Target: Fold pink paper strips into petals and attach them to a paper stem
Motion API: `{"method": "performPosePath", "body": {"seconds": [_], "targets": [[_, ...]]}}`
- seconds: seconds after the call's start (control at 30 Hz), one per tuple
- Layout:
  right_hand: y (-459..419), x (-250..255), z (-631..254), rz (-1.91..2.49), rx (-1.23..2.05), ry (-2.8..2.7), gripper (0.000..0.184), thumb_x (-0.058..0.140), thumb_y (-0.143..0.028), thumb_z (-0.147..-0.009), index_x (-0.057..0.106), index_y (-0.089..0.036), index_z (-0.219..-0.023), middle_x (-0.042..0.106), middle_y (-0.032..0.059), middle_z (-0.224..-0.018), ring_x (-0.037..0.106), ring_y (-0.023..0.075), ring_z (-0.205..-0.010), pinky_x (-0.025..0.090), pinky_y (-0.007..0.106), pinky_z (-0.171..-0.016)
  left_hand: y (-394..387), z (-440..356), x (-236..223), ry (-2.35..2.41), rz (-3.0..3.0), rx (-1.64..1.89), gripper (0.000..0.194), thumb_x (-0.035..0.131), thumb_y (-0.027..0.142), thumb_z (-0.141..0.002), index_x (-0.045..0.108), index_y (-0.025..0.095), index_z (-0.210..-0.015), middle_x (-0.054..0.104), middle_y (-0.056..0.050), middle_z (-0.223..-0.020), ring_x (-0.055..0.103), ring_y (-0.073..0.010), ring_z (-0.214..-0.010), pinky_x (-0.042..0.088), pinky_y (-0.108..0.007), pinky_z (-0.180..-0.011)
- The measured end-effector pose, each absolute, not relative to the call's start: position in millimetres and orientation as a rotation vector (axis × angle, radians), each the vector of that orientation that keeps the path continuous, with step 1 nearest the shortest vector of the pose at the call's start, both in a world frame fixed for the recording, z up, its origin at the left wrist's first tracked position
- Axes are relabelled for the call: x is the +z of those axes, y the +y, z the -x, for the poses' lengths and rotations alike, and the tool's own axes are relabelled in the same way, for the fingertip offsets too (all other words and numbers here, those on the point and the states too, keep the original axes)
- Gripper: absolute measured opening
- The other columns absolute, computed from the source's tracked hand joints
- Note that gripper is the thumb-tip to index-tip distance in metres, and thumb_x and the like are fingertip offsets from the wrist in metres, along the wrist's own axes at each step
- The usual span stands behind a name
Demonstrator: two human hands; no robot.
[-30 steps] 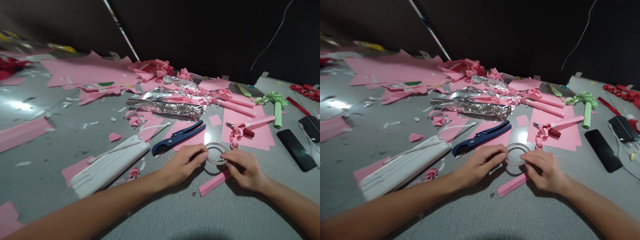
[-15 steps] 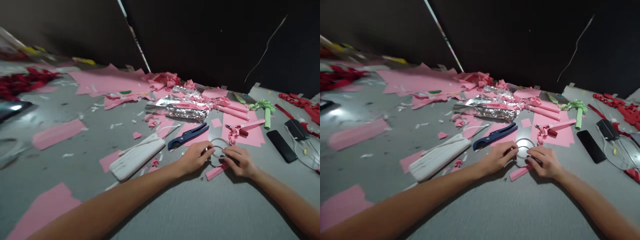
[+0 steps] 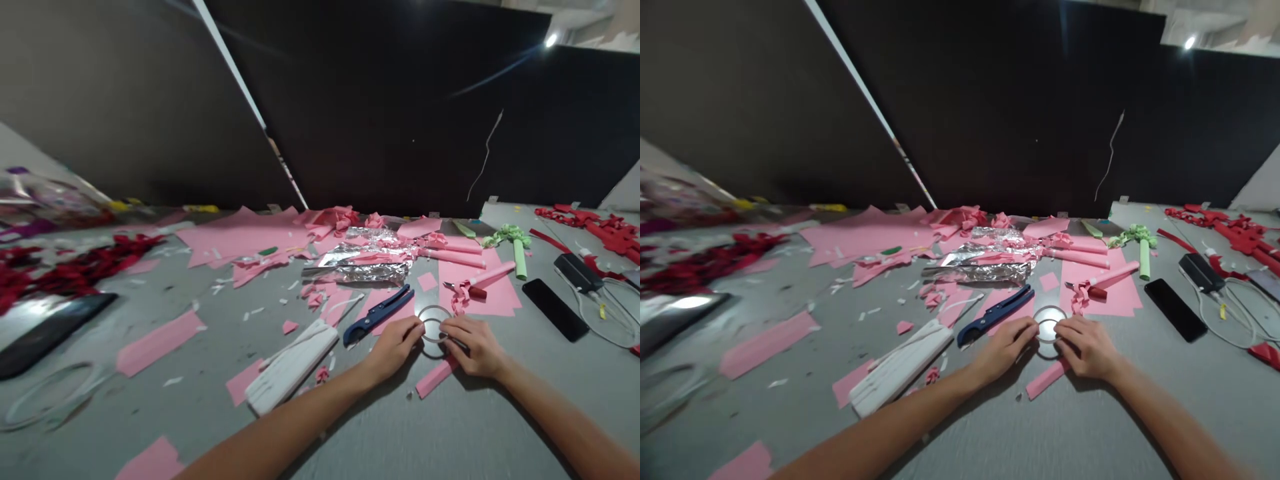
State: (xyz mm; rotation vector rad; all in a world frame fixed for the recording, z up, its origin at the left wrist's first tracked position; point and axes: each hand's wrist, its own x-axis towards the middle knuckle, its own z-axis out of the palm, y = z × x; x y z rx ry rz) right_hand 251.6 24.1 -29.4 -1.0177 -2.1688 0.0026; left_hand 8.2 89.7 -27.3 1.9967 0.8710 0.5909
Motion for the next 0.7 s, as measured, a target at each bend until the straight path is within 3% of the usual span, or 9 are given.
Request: {"method": "performPosePath", "body": {"seconds": [0.17, 0.47, 0.53, 0.7], "targets": [[26.0, -35.5, -247.7, 1.037, -0.008, -2.181, 0.021, 0.061, -0.021, -0.105, 0.073, -0.016, -0.121, 0.082, 0.0149, -0.111, 0.077, 0.0276, -0.097, 0.065, 0.041, -0.085, 90.3, -7.9, -22.7, 0.905, -2.021, 0.571, 0.038, 0.039, 0.045, -0.111, 0.059, 0.019, -0.09, 0.067, -0.004, -0.087, 0.063, -0.0208, -0.084, 0.049, -0.031, -0.081], [33.9, -33.4, -250.6, 1.043, 0.093, -2.278, 0.018, 0.054, -0.016, -0.107, 0.072, -0.018, -0.111, 0.079, 0.0127, -0.098, 0.074, 0.0276, -0.091, 0.062, 0.039, -0.083, 94.2, -13.2, -22.4, 0.975, -1.865, 0.7, 0.032, 0.06, 0.044, -0.1, 0.065, 0.019, -0.081, 0.064, 0.0, -0.078, 0.057, -0.0188, -0.077, 0.046, -0.029, -0.076], [36.2, -35.2, -251.1, 1.046, 0.103, -2.225, 0.019, 0.054, -0.017, -0.107, 0.072, -0.02, -0.114, 0.079, 0.0128, -0.101, 0.075, 0.0286, -0.091, 0.062, 0.04, -0.082, 91.3, -13.4, -20.1, 1.007, -1.853, 0.744, 0.028, 0.058, 0.041, -0.1, 0.067, 0.021, -0.083, 0.066, 0.0, -0.081, 0.059, -0.0196, -0.079, 0.047, -0.03, -0.077], [57.2, -77.0, -251.6, 0.848, -0.06, -2.111, 0.022, 0.052, -0.02, -0.102, 0.068, -0.027, -0.116, 0.081, 0.0095, -0.098, 0.079, 0.0304, -0.082, 0.066, 0.039, -0.07, 88.1, -16.5, -16.2, 1.074, -2.021, 0.787, 0.028, 0.054, 0.039, -0.095, 0.057, 0.023, -0.072, 0.063, 0.0, -0.071, 0.057, -0.021, -0.068, 0.044, -0.033, -0.064]]}}
